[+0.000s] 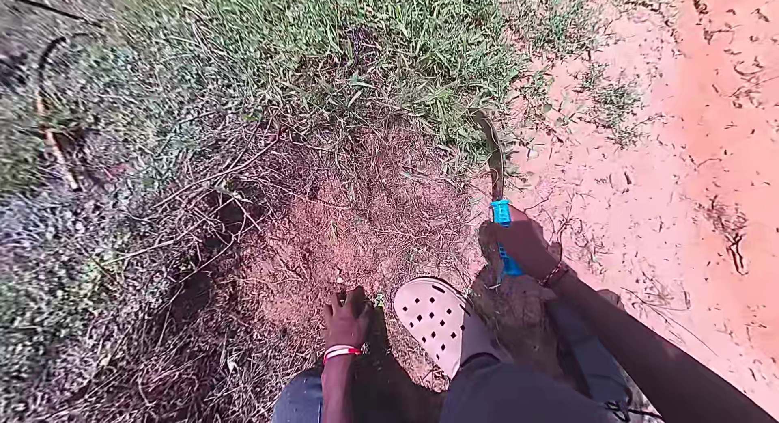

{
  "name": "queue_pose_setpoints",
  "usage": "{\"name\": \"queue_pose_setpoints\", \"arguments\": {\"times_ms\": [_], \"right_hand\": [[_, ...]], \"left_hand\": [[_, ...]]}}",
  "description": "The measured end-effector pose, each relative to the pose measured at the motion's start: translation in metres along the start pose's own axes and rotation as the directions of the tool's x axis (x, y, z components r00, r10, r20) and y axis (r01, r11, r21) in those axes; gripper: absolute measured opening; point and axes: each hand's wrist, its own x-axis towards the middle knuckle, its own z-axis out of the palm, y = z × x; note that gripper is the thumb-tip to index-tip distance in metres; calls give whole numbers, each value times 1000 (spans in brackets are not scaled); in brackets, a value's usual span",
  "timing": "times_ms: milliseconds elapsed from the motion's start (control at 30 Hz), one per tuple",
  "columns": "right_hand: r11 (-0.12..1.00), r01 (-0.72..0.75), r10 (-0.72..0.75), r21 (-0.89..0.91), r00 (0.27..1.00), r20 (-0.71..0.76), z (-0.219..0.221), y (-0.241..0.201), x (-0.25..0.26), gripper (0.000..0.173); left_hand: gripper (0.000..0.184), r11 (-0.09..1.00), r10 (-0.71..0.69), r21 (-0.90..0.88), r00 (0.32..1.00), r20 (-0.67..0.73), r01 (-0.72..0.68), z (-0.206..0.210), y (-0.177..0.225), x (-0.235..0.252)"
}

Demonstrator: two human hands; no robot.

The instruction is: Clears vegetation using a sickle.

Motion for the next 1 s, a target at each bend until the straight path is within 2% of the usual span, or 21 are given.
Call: {"name": "queue_pose_setpoints", "arguments": {"times_ms": [133,233,300,367,467,533,600,633,767,867,933,1000], "right_hand": [[972,199,-187,122,977,-103,-12,-12,42,33],[917,265,-226,299,961,-158,-21,-49,81,34],[901,237,-190,363,968,-161,-21,-77,108,32],[922,112,-93,370,993,-70,-2,-69,119,32],[965,17,-19,260,1000,6,34,1,82,33],[942,-40,17,333,997,72,39,19,37,21],[883,-115,85,454,993,85,30,26,5,10],[875,-116,83,471,993,90,21,23,2,12],[893,1,5,449,1000,-10,17,10,12,20],[766,44,14,641,996,-85,36,9,-14,7],[664,47,69,747,990,-124,54,22,-49,8],[617,52,139,786,975,-173,68,37,-72,9]], "left_hand": [[53,1000,-11,12,1000,-3,11,0,3,-2],[54,999,-23,29,1000,7,23,-1,4,-6],[53,1000,-9,26,1000,-3,9,0,3,-5],[52,1000,6,13,1000,-5,-6,-2,1,-4],[52,1000,2,12,1000,15,-2,-1,-1,-6],[52,1000,6,3,1000,3,-6,-6,2,-1],[53,1000,-6,4,999,32,6,-3,3,-5],[54,1000,-14,13,999,41,14,-3,5,-5],[52,1000,-3,19,1000,13,3,-3,4,-1],[51,1000,2,8,1000,1,-2,-2,0,-1],[51,1000,-19,11,1000,8,19,-2,1,-1],[52,999,-34,33,999,10,34,-1,7,2]]}}
